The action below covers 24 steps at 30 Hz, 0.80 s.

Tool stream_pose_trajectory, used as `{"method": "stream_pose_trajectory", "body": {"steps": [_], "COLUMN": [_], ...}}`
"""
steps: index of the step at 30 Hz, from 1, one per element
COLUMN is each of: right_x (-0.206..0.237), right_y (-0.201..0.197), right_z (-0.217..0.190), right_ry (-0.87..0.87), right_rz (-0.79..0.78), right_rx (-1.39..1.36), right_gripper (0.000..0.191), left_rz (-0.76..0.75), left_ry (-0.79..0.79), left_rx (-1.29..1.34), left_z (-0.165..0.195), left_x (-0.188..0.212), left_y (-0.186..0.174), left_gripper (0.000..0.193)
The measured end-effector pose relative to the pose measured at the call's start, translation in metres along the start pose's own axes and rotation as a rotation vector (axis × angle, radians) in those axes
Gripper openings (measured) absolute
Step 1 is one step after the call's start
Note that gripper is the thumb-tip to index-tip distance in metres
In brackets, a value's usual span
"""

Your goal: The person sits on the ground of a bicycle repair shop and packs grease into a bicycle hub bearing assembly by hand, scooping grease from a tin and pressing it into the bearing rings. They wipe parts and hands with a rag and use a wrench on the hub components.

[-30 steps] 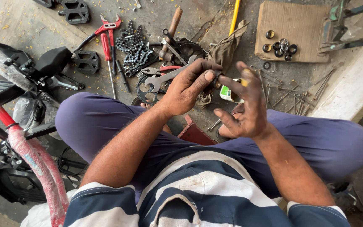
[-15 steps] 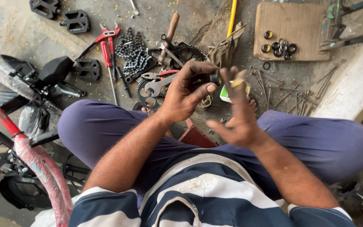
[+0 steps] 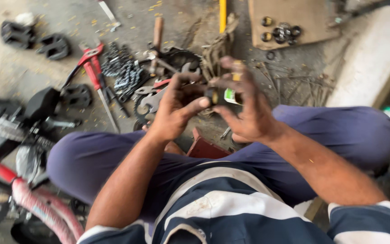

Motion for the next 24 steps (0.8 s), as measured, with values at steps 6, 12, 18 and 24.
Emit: {"method": "stream_pose_trajectory", "body": {"steps": [6, 12, 18, 24], "right_x": [-0.004, -0.013, 0.009, -0.028], "right_y": [0.03, 0.045, -0.031, -0.088], "right_z": [0.066, 0.235, 0.356, 0.419], "right_ry": [0.101, 0.636, 0.943, 0.887], "right_rz": [-0.02, -0.302, -0.129, 0.129], "right_rx": [-0.003, 0.186, 0.424, 0.481], "right_gripper": [0.106, 0.106, 0.107, 0.099], "left_rz": [0.284, 0.389, 0.335, 0.438], "left_ry": [-0.134, -0.057, -0.236, -0.438], "left_rx": [-0.157, -0.311, -0.521, -0.64], "left_z": [-0.013, -0.026, -0.048, -0.051], "left_x": [-0.02, -0.044, -0.053, -0.074], "left_y": [-0.028, -0.056, -0.066, -0.093], "left_gripper": [0.051, 0.043, 0.041, 0.039]}}
Point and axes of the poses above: each hand's wrist, its own x-axis away from the middle knuckle, its own y-axis out of the palm, z = x × y, the point moved 4 cm from there along -x, towards the middle knuckle, and after that the axes turned 11 degrees about -z, right-handed, at the moved point
